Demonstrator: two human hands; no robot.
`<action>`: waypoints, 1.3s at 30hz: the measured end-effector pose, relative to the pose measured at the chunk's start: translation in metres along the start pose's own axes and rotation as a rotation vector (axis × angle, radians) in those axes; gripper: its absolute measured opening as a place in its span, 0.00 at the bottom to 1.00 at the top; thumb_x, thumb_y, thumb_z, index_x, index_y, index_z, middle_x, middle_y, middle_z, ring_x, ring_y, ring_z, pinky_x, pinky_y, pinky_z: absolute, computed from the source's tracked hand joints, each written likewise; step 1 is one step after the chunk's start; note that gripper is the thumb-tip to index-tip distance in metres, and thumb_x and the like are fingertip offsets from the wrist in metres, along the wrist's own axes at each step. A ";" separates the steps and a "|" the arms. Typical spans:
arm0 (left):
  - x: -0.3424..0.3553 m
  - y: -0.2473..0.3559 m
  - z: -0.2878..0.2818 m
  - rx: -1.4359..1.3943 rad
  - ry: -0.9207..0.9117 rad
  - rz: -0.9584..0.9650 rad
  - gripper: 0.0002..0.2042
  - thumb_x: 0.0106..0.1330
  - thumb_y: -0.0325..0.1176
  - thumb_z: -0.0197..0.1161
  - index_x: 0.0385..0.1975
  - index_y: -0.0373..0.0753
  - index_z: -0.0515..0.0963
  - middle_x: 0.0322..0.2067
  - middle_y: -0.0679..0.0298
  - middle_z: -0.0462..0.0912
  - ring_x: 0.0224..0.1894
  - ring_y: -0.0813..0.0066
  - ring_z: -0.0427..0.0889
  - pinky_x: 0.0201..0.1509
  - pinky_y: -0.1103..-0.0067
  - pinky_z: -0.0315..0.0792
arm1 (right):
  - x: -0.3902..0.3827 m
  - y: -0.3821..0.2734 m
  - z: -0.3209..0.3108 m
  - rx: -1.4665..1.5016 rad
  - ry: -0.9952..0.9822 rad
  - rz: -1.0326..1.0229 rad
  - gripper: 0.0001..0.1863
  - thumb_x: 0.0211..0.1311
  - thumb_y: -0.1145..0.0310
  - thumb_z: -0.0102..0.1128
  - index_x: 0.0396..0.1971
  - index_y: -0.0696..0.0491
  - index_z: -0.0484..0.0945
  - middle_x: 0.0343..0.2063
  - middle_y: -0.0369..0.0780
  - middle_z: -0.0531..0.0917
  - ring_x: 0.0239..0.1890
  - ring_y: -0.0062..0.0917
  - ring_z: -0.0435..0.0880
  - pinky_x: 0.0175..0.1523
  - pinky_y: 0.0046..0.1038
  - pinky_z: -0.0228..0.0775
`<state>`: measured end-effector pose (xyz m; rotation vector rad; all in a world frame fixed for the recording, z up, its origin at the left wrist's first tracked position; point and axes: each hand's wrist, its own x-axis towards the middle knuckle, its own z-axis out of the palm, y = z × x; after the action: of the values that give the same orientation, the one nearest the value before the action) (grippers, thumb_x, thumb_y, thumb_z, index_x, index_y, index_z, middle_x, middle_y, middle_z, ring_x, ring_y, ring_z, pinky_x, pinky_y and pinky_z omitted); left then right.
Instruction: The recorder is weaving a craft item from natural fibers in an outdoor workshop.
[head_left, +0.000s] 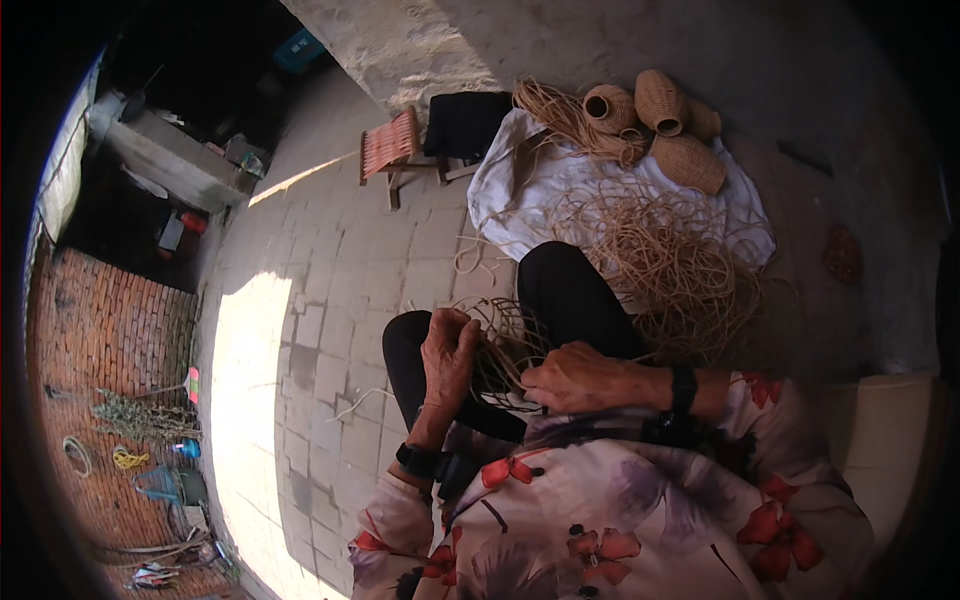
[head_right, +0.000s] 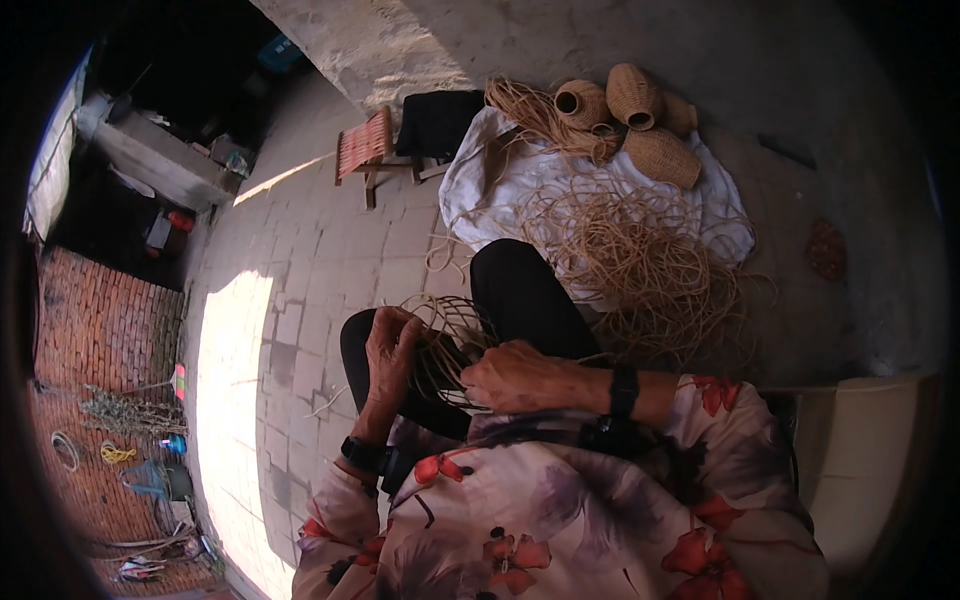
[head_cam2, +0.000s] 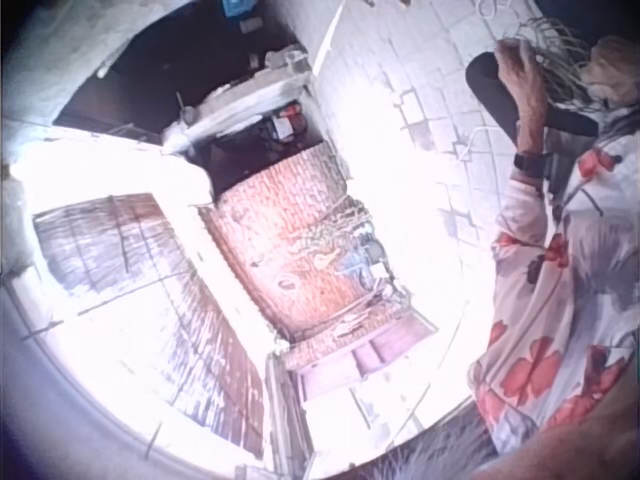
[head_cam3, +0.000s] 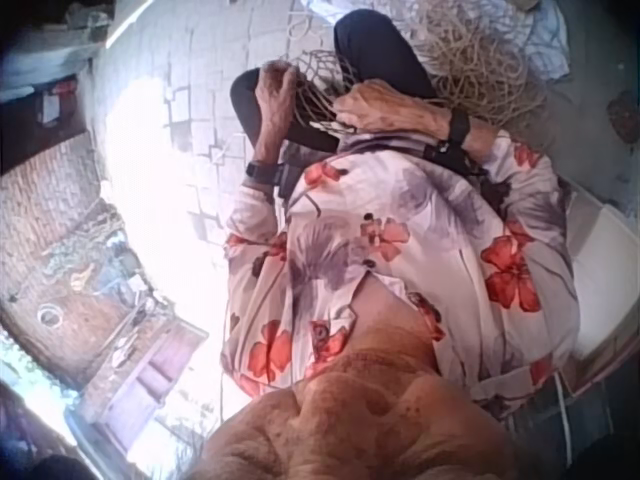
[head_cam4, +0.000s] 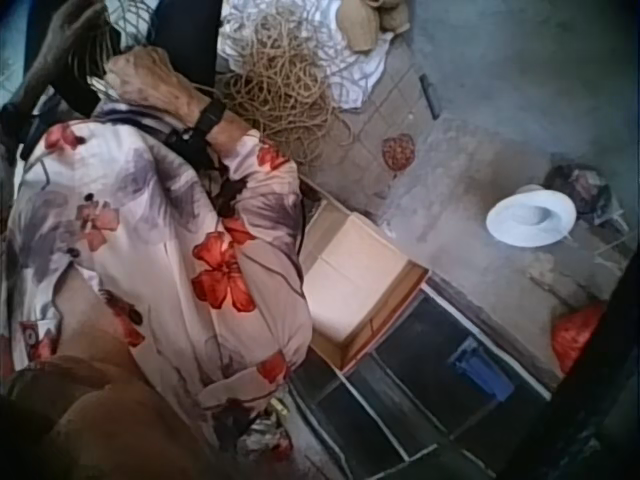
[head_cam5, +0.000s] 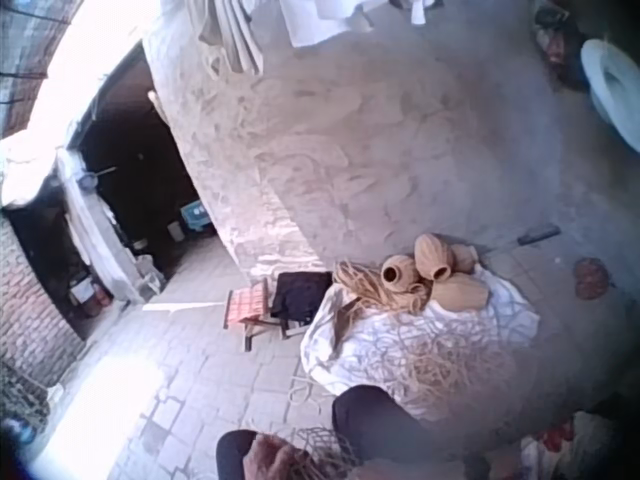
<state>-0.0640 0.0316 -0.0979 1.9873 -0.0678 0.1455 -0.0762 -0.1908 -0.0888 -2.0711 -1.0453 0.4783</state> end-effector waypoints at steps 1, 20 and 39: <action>0.000 0.001 0.001 0.001 -0.002 0.001 0.09 0.67 0.32 0.61 0.36 0.35 0.69 0.26 0.61 0.80 0.31 0.75 0.81 0.39 0.78 0.74 | 0.000 0.000 0.000 -0.004 0.005 -0.010 0.11 0.63 0.64 0.51 0.26 0.56 0.72 0.19 0.50 0.78 0.27 0.50 0.81 0.34 0.47 0.71; -0.004 0.006 -0.004 0.175 -0.006 -0.014 0.09 0.64 0.35 0.65 0.34 0.34 0.80 0.30 0.57 0.81 0.35 0.65 0.81 0.42 0.74 0.73 | -0.002 0.002 0.006 0.051 -0.024 -0.003 0.12 0.61 0.63 0.51 0.29 0.58 0.75 0.24 0.52 0.81 0.31 0.50 0.83 0.39 0.48 0.74; 0.001 0.006 -0.005 -0.194 -0.218 -0.107 0.06 0.66 0.25 0.60 0.40 0.34 0.74 0.34 0.66 0.79 0.37 0.79 0.79 0.45 0.81 0.73 | 0.000 0.016 0.017 -0.013 -0.057 0.005 0.10 0.60 0.66 0.52 0.32 0.56 0.75 0.24 0.50 0.81 0.30 0.49 0.83 0.38 0.46 0.73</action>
<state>-0.0642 0.0339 -0.0903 1.8018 -0.1119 -0.1427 -0.0782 -0.1887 -0.1117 -2.0830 -1.0787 0.5370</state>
